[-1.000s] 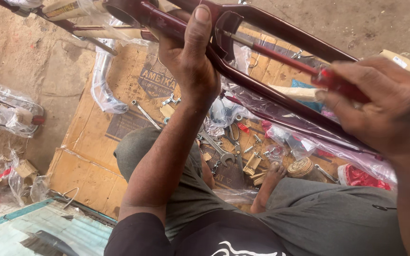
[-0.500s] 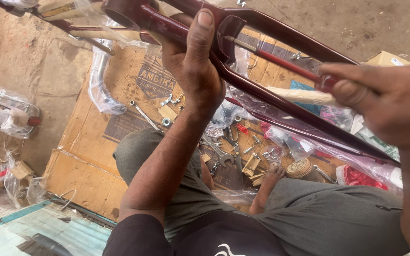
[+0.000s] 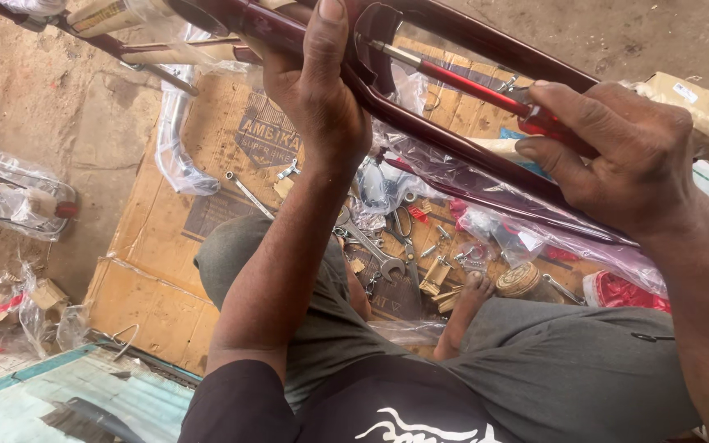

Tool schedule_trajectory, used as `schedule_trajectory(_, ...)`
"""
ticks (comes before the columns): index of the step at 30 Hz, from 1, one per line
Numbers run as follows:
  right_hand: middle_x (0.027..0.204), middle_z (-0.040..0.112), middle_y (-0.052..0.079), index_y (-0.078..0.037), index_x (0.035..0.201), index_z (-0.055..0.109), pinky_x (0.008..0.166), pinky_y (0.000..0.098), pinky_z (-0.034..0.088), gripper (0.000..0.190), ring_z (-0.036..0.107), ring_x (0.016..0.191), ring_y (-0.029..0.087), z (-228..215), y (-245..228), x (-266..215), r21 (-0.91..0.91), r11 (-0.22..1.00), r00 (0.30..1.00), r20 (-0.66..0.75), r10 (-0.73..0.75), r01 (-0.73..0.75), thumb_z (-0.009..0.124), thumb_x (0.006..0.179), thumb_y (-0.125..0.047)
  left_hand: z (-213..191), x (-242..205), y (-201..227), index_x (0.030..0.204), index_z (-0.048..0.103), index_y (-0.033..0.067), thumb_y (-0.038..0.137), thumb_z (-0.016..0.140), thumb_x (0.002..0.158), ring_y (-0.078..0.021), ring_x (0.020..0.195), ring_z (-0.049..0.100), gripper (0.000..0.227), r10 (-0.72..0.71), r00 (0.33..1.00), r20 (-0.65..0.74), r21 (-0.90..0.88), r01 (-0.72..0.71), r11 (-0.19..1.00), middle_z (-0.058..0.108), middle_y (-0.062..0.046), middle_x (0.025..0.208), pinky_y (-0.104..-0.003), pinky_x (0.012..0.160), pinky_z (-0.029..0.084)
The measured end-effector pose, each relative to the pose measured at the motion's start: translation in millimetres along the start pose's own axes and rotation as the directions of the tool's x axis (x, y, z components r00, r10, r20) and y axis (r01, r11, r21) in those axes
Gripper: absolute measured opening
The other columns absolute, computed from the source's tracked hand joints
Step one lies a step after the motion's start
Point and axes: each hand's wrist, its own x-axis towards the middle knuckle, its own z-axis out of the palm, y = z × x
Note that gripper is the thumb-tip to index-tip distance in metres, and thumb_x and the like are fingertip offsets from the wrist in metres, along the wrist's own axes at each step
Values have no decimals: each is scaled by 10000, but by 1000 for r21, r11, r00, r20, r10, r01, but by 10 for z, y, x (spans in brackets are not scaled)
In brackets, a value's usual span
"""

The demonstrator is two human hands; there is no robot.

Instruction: The person sits on the floor and assembles a maroon bicycle fork. They select a bolt from a container, insert it into the fork, and tighten it using a screwdriver.

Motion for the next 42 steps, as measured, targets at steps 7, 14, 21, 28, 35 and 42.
schedule_trajectory(7, 889, 723, 171, 32, 1297, 659, 616, 340, 562, 455, 716, 772, 267, 3, 46, 17, -60, 985, 984, -59, -168, 164, 854, 945, -180, 29, -10, 24, 1457, 342, -30, 161, 737, 1044, -217, 1031, 683, 602, 4, 1000, 0, -1, -4, 1000, 601, -140, 1093, -414, 1019, 594)
schedule_trajectory(14, 861, 713, 136, -34, 1370, 671, 524, 300, 501, 388, 652, 666, 184, 59, 352, -107, -83, 972, 974, 62, -217, 222, 755, 1033, -207, 261, 25, 140, 1551, 192, 31, 158, 724, 954, -171, 958, 659, 810, 78, 994, -80, 125, -68, 990, 563, -52, 1125, -366, 914, 635)
schedule_trajectory(21, 714, 692, 120, -116, 1324, 670, 441, 368, 481, 401, 622, 546, 199, -31, 400, -80, -111, 993, 945, 320, 64, -30, 672, 954, -272, 350, -20, 148, 1567, 268, -67, 216, 724, 926, -119, 713, 584, 836, -3, 975, -222, 163, 40, 986, 524, -12, 798, -293, 727, 583)
schedule_trajectory(28, 842, 773, -22, -176, 1421, 642, 487, 266, 607, 472, 749, 568, 74, -63, 600, -58, 354, 675, 655, 712, 255, -647, 561, 1006, -387, 412, 73, 213, 1515, 344, 17, 133, 725, 954, -110, 930, 578, 688, -46, 963, -266, 160, 92, 983, 566, -22, 994, -294, 914, 533)
schedule_trajectory(35, 554, 585, 79, -75, 1170, 728, 345, 331, 397, 508, 468, 384, 154, -29, 708, 129, 22, 218, 103, 925, 365, -976, 418, 1078, -467, 171, -68, -8, 1183, 544, -13, 149, 731, 981, -128, 796, 554, 320, 41, 976, -213, 243, 12, 970, 556, -36, 894, -308, 798, 536)
schedule_trajectory(42, 675, 604, 122, 130, 980, 624, 386, 324, 497, 599, 555, 426, 164, 5, 398, 266, 553, 332, 623, 765, 160, -764, 494, 1120, -438, 92, -43, 108, 1248, 556, -36, 174, 708, 951, -156, 971, 610, 394, -11, 988, -153, 184, 39, 982, 618, -94, 1083, -349, 895, 510)
